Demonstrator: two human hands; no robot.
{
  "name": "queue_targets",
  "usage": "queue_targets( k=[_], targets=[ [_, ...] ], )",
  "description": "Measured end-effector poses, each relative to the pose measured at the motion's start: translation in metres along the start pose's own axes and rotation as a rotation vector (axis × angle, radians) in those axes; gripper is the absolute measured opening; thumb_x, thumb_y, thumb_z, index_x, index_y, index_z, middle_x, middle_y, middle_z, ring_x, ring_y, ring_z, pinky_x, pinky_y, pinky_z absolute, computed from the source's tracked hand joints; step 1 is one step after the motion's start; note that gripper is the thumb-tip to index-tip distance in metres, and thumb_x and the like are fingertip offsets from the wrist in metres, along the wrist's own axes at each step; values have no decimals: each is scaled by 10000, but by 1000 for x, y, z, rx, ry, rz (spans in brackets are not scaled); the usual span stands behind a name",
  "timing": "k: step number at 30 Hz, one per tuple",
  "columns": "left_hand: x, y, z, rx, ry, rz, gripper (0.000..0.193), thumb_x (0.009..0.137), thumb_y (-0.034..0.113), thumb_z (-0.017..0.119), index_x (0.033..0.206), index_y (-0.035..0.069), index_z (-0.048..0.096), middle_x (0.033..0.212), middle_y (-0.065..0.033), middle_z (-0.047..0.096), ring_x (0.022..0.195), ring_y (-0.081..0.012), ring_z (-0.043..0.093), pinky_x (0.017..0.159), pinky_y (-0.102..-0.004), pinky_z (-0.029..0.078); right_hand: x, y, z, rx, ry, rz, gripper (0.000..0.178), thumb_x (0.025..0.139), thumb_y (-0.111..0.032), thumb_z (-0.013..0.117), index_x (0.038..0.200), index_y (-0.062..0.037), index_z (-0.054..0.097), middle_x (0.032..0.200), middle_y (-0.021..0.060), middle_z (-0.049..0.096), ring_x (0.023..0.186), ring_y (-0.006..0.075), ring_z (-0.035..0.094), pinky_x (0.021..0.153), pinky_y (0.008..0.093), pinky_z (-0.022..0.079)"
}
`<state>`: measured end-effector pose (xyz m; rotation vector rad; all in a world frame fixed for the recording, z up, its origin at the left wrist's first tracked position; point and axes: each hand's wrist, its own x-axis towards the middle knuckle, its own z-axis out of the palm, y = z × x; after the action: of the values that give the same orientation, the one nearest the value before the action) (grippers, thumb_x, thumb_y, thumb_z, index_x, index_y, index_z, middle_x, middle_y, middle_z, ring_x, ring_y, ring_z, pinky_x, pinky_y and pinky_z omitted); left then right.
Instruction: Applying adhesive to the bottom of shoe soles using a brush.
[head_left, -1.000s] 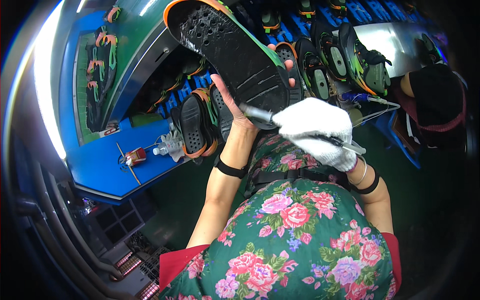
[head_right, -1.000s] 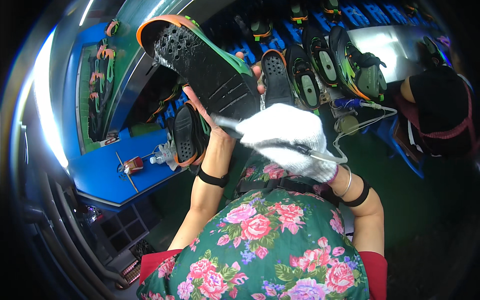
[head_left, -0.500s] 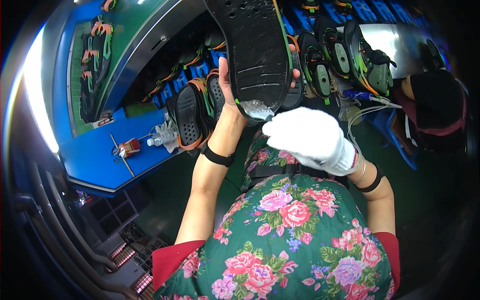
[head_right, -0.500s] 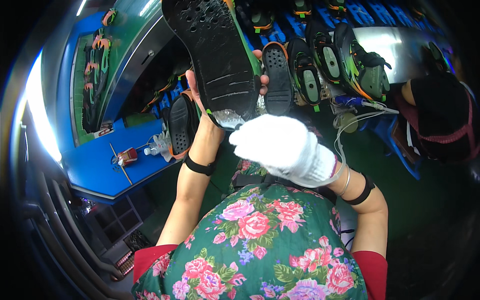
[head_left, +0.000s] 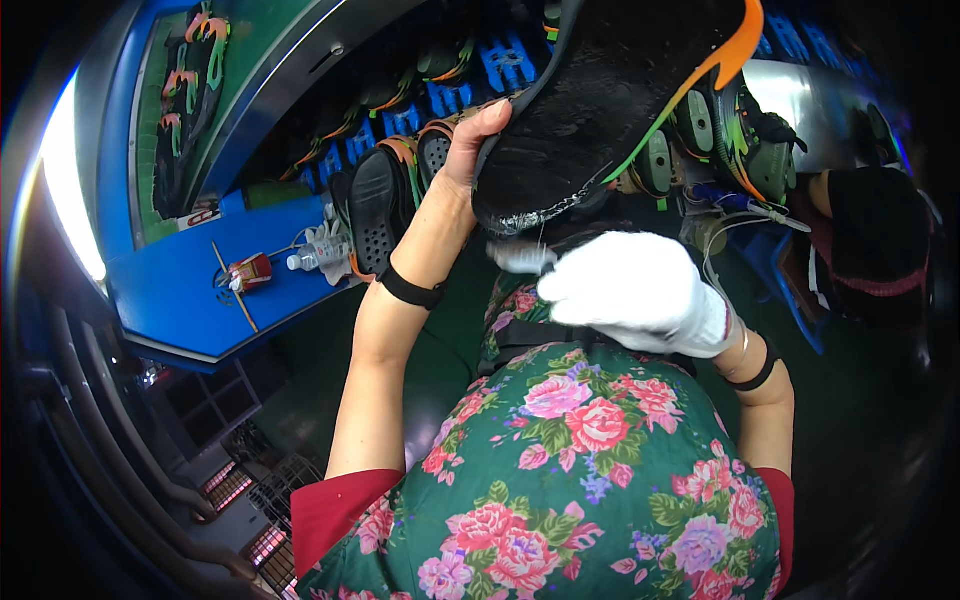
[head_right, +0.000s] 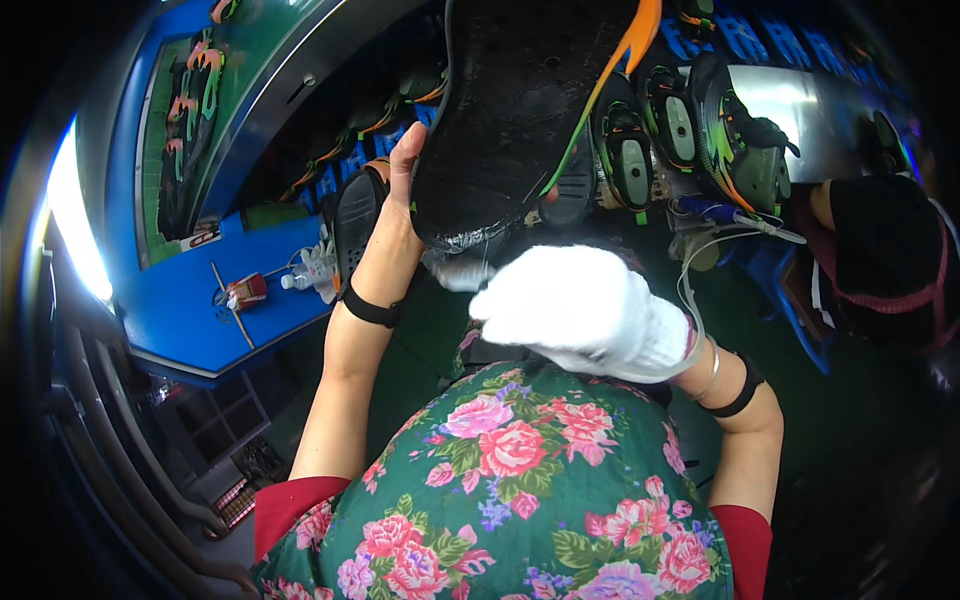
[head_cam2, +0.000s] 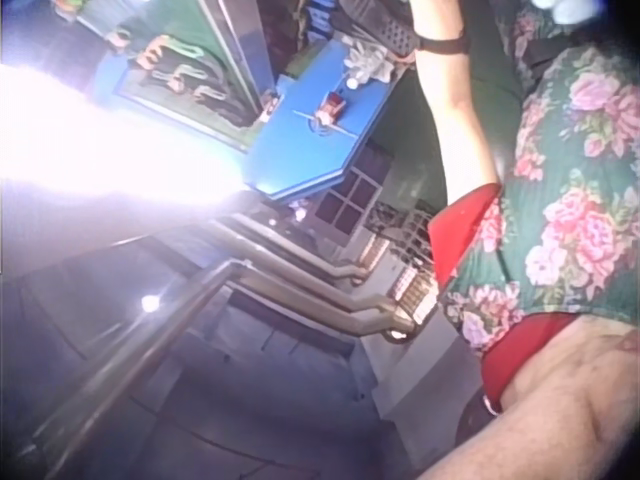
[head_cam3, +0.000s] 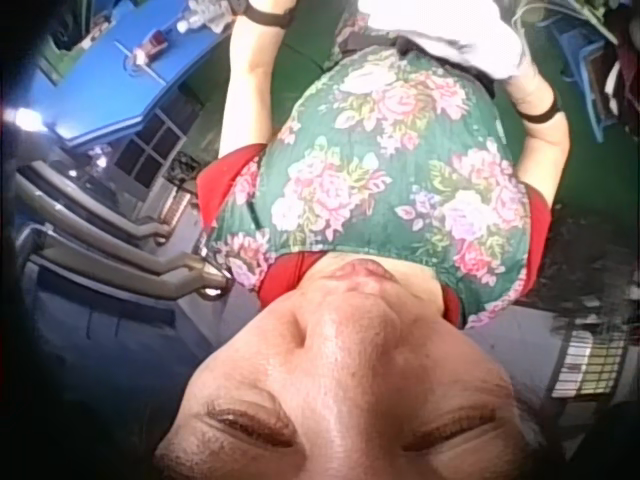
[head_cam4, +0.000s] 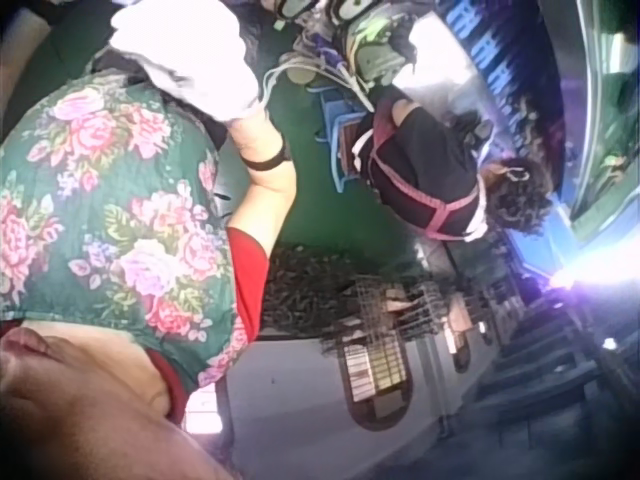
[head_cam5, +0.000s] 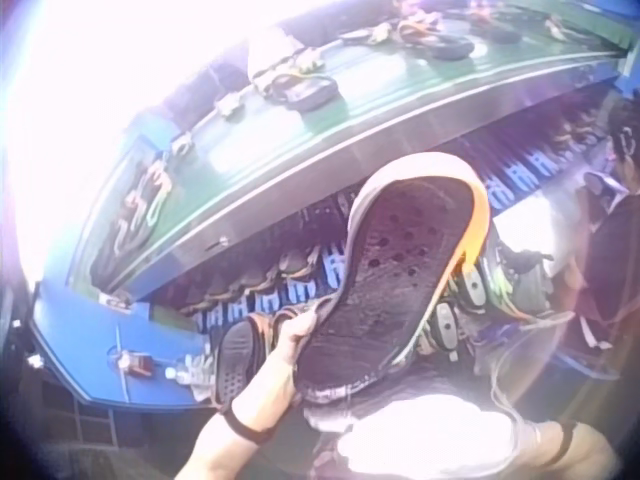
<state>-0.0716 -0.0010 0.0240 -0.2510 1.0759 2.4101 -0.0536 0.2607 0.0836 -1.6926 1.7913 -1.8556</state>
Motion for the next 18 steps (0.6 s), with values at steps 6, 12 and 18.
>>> queue_targets(
  k=[6, 12, 18],
  targets=[
    [7, 7, -3, 8, -27, 32, 1003, 851, 680, 626, 1598, 75, 341, 1558, -308, 401, 1337, -528, 506, 1096, -666, 430, 12, 5, -8, -1, 150, 188, 214, 740, -9, 829, 934, -98, 809, 991, 114, 785, 908, 261, 752, 801, 370, 593],
    [0, 8, 41, -328, 39, -2, 857, 970, 631, 504, 1569, 31, 371, 1560, -272, 425, 1339, -472, 532, 1121, -638, 424, 17, 12, -21, 133, 295, 354, 138, 756, 31, 793, 886, -14, 783, 944, 153, 779, 885, 262, 756, 813, 351, 592],
    [-19, -19, 52, -540, -193, -56, 733, 1026, 573, 442, 1499, 15, 472, 1387, -260, 607, 1164, -424, 670, 995, -550, 561, 49, 28, -61, -593, 374, 155, 244, 792, 45, 763, 1006, -69, 795, 1017, 91, 783, 914, 244, 747, 817, 340, 585]
  ],
)
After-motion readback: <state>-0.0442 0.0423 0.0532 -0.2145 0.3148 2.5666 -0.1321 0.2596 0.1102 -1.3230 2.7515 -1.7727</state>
